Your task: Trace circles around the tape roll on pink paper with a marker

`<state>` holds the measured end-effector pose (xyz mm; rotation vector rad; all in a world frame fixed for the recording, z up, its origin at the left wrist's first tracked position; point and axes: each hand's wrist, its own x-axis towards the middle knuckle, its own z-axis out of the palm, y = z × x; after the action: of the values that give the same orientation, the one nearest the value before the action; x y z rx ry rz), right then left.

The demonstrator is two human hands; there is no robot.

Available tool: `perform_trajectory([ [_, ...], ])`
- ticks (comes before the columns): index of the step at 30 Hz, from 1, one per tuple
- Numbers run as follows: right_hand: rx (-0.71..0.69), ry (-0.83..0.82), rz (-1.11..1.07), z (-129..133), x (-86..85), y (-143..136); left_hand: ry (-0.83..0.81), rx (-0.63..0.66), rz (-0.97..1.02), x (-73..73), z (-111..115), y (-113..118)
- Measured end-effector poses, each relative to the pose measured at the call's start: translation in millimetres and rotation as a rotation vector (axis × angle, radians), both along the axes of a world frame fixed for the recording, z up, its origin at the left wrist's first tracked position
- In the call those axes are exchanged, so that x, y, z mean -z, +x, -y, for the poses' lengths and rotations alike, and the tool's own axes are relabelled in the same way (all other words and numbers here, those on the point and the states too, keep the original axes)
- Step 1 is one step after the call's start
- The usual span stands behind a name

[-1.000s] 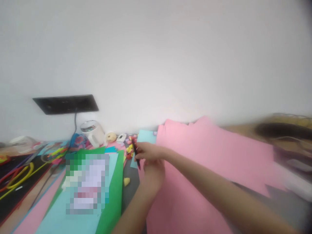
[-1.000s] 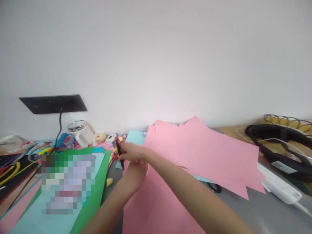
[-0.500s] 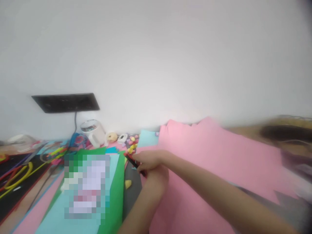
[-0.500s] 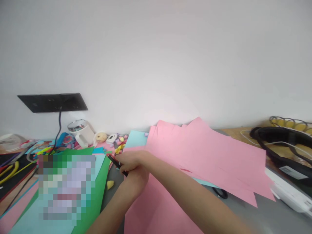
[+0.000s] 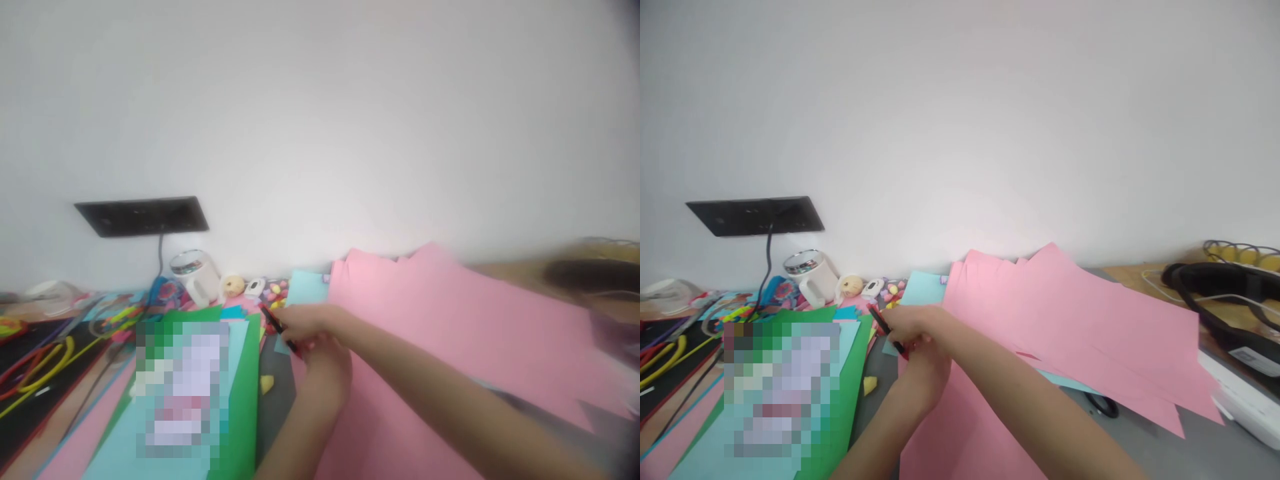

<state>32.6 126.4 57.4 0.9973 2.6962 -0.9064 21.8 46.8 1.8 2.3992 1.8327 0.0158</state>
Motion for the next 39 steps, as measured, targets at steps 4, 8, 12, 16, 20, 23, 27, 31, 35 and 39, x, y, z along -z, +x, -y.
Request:
perform_trajectory([
  [4,0.127,0.08,-0.049,-10.9,7.4,6.5,0.004,0.042,-0.176,-12.7,4.8,-1.1],
  [8,0.271,0.12,-0.1,-16.2,13.5,17.6,-0.002,0.081,-0.251,-22.8,6.6,-2.4],
  [12,0.431,0.13,-0.167,-16.2,15.4,32.2,-0.023,0.092,-0.281,-26.1,6.8,-3.5],
  [16,0.605,0.155,-0.308,-15.9,19.2,58.4,-0.037,0.109,-0.274,-24.8,5.3,-6.8],
  [20,0.793,0.173,-0.516,-0.5,23.6,101.3,-0.039,0.11,-0.225,-29.7,2.3,-13.0],
  [23,0.875,0.198,-0.652,29.3,30.5,136.1,-0.067,0.093,-0.208,-39.2,2.3,-17.6],
  [27,0.765,0.236,-0.799,78.1,45.9,169.1,-0.095,0.088,-0.192,-48.5,8.0,-23.1],
  [31,0.688,0.171,-0.766,109.9,55.8,179.0,-0.113,0.094,-0.167,-48.8,14.4,-27.7],
  [35,0.678,0.065,-0.714,119.6,56.4,181.3,-0.116,0.092,-0.131,-49.4,17.9,-29.2],
  [39,0.83,0.077,-0.795,116.4,59.7,184.0,-0.129,0.095,-0.08,-47.8,19.7,-31.6],
])
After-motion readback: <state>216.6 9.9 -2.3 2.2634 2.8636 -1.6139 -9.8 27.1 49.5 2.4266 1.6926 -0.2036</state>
